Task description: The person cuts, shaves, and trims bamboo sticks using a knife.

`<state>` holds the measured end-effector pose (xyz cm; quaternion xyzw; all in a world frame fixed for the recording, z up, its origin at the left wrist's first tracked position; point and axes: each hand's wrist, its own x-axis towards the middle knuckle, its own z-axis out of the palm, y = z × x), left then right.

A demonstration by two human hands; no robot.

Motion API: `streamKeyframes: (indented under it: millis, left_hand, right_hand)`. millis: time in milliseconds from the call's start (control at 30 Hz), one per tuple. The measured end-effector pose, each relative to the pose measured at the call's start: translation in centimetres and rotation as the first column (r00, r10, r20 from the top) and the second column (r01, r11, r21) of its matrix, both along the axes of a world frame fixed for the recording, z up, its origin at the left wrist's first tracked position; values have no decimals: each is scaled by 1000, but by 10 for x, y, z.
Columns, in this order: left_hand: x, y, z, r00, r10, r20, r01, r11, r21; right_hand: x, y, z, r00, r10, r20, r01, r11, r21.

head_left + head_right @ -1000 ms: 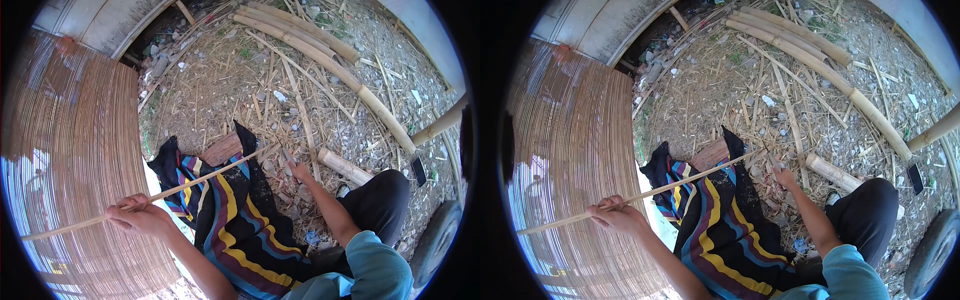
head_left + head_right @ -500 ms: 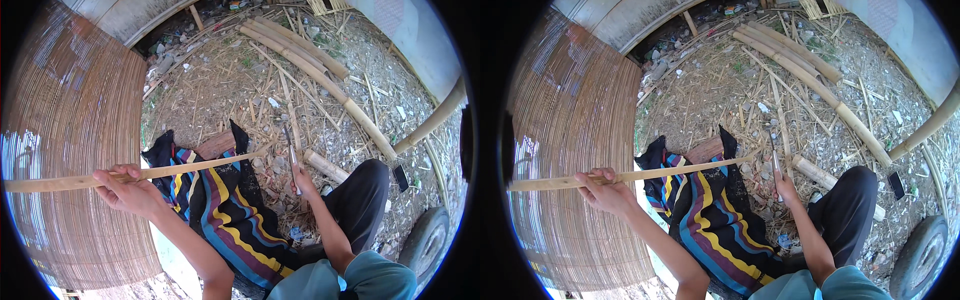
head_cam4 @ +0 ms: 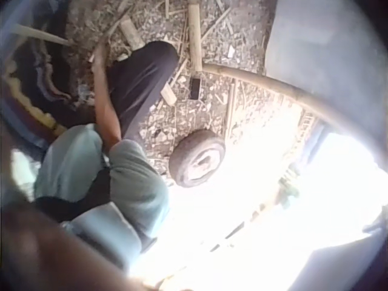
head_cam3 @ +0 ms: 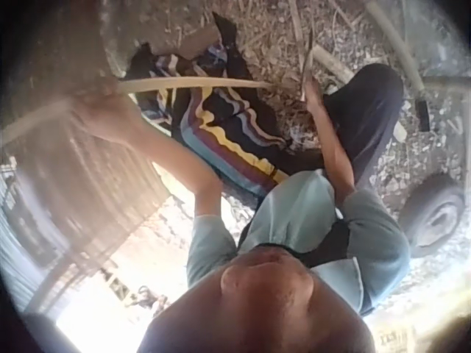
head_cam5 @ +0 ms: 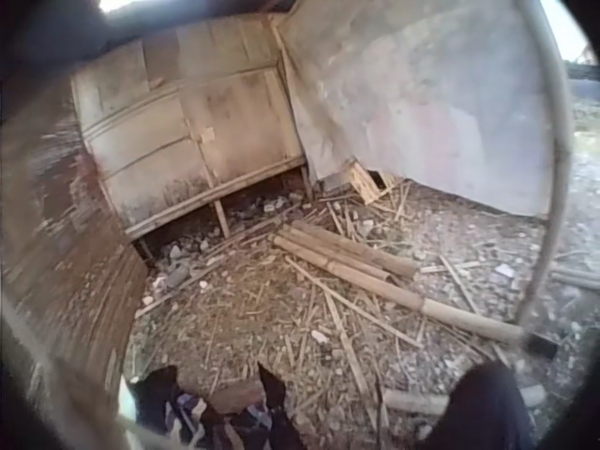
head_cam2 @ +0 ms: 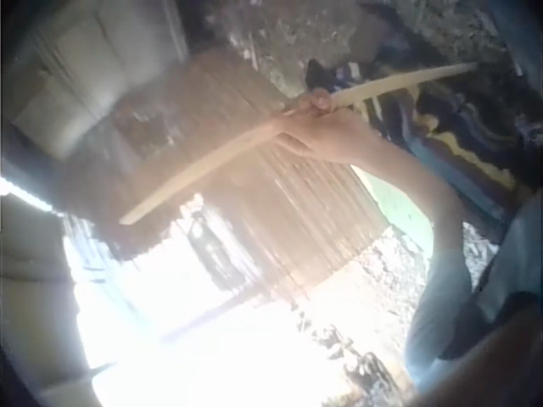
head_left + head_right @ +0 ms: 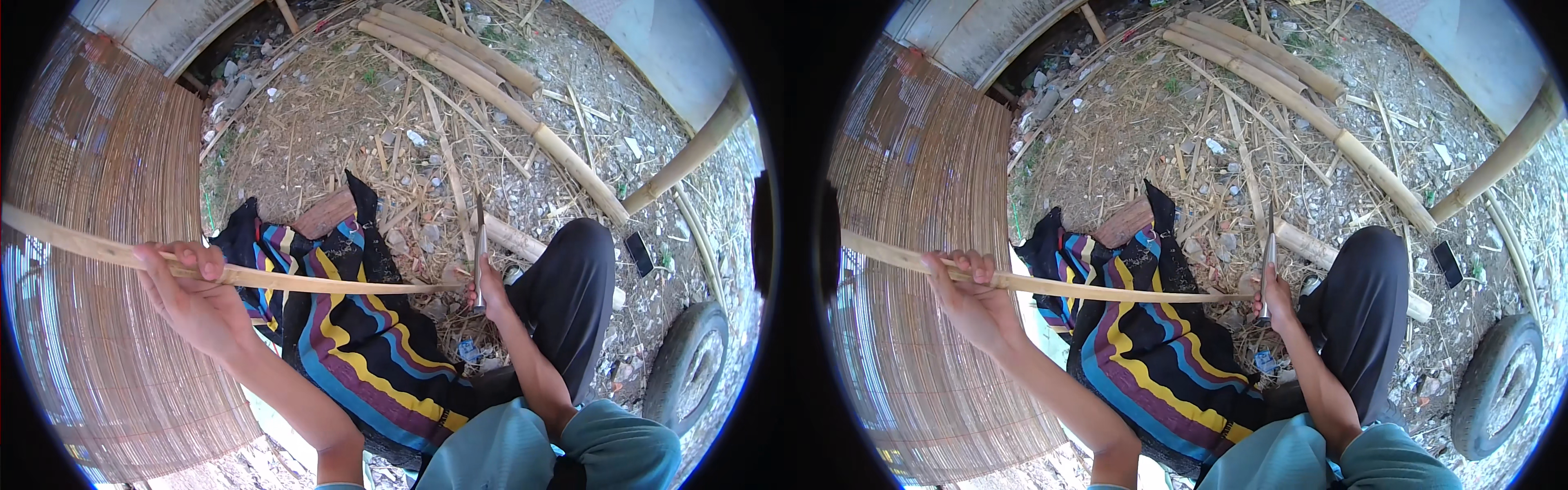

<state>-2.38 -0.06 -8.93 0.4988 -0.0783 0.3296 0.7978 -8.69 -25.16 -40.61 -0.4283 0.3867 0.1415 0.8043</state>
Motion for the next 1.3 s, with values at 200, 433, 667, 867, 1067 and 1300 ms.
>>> streamKeyframes:
  millis: [200,433,667,867,1067,1300]
  left_hand:
    - [-2,-6,3,999,38,35,-39,998,43]
    - [12,-4,-5,994,-51,-99,58,996,70]
    - [18,-4,-13,994,-111,-5,111,981,157]
    - [18,-14,-14,990,-114,78,104,987,121]
    - [18,-21,-13,995,-62,74,55,994,99]
    - [17,-20,-17,989,-116,96,108,991,83]
  right_hand:
    - [-3,1,10,999,31,42,-31,1000,5]
    - [-42,26,34,988,137,71,-142,987,72]
    - [-71,67,85,808,491,326,-453,871,-188]
    - [-60,90,140,625,534,569,-352,844,-405]
    - [-56,105,171,599,522,607,-382,853,-356]
    - [-35,103,185,522,600,606,-327,797,-507]
